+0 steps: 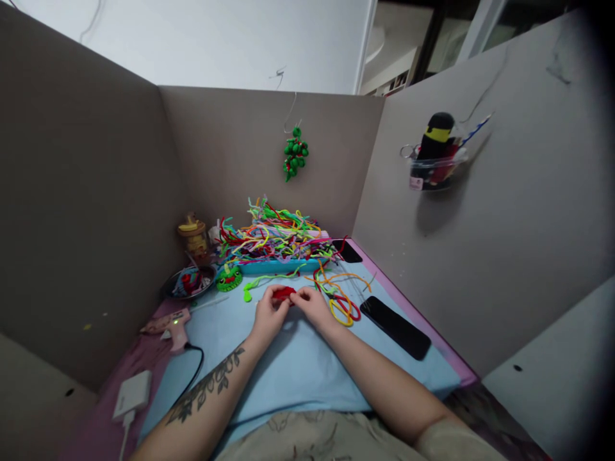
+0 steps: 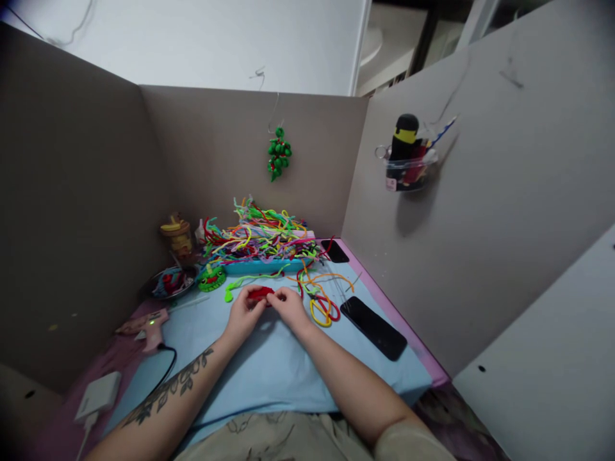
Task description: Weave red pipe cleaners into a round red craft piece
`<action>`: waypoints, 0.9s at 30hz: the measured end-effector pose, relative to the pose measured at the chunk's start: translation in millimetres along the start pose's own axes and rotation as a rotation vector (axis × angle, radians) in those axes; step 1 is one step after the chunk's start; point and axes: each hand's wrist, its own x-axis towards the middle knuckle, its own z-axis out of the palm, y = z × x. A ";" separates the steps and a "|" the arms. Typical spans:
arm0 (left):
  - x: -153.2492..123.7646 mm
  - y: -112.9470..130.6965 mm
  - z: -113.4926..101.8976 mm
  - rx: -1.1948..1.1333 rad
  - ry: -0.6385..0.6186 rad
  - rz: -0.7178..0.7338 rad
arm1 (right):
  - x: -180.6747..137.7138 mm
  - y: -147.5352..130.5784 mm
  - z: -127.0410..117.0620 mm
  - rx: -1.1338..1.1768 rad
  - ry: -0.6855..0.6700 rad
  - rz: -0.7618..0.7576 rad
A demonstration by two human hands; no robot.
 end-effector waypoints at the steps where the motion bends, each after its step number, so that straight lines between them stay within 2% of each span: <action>1: -0.2 0.4 -0.2 0.014 -0.001 0.007 | 0.5 0.2 -0.3 0.042 -0.014 0.017; 7: -1.6 2.1 -0.5 0.049 -0.033 0.032 | -1.0 0.7 -4.9 0.202 -0.116 0.189; 15: -3.7 -1.5 -1.2 0.132 -0.073 0.119 | -0.8 -5.1 -18.2 0.074 -0.253 0.269; 22: -4.4 1.1 -2.5 0.208 -0.080 0.220 | -1.9 -6.1 -15.1 0.148 -0.144 0.148; 27: -1.4 5.9 -1.8 0.054 -0.016 0.102 | -3.0 -10.3 -17.3 0.177 -0.187 0.138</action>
